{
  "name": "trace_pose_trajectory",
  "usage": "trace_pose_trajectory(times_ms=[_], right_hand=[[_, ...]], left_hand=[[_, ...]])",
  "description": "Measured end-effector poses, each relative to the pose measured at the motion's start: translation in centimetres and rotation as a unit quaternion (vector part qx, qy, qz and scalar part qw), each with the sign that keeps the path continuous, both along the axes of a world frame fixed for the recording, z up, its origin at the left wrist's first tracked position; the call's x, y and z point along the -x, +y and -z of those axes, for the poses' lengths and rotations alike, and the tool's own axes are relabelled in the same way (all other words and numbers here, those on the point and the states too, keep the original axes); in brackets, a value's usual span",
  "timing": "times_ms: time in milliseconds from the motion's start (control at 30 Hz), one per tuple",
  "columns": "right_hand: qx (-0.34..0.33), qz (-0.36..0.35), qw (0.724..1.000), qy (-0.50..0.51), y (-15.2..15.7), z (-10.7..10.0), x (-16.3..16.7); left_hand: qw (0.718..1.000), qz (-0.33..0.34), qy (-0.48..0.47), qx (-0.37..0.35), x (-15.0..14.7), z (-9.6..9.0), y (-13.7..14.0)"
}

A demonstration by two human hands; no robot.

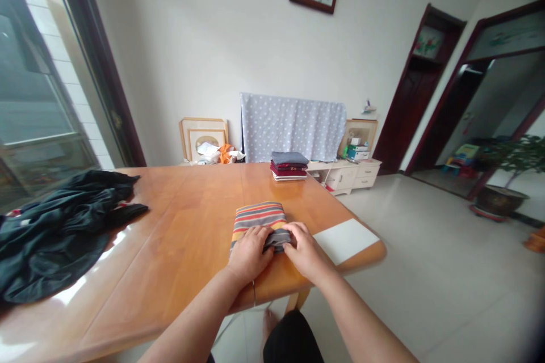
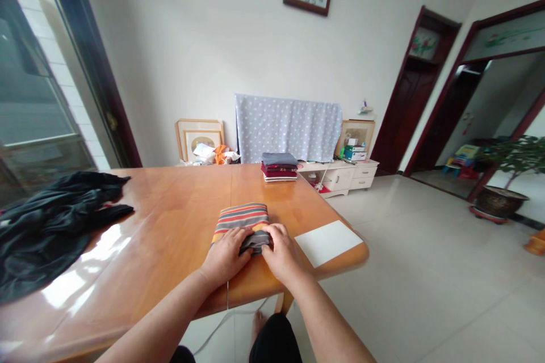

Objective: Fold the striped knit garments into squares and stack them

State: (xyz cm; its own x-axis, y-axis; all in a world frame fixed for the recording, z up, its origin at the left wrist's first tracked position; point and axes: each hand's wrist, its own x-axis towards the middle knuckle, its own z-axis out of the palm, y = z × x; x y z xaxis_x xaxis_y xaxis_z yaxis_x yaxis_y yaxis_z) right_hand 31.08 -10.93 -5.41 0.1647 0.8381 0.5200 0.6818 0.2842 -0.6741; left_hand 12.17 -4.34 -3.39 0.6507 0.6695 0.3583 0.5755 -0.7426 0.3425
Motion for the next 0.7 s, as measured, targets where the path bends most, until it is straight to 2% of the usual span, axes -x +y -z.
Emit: trace_pose_trajectory(times_ms=[267, 367, 500, 700], right_hand=[[-0.015, 0.029, 0.996, -0.087, -0.8, 0.2, -0.3], [-0.010, 0.028, 0.993, -0.113, -1.4, 0.0, -0.3], [-0.003, 0.033, 0.995, -0.091, -1.8, 0.1, -0.4], [0.007, 0.057, 0.995, -0.082, -1.7, 0.1, 0.0]], left_hand=[[0.999, -0.037, -0.001, 0.018, 0.1, 0.5, 0.4], [1.000, -0.017, -0.009, 0.016, 0.2, 0.5, 0.4], [0.999, 0.019, -0.035, 0.013, 0.5, 0.4, 0.4], [0.998, 0.023, -0.044, 0.023, 0.5, 0.0, 0.4]])
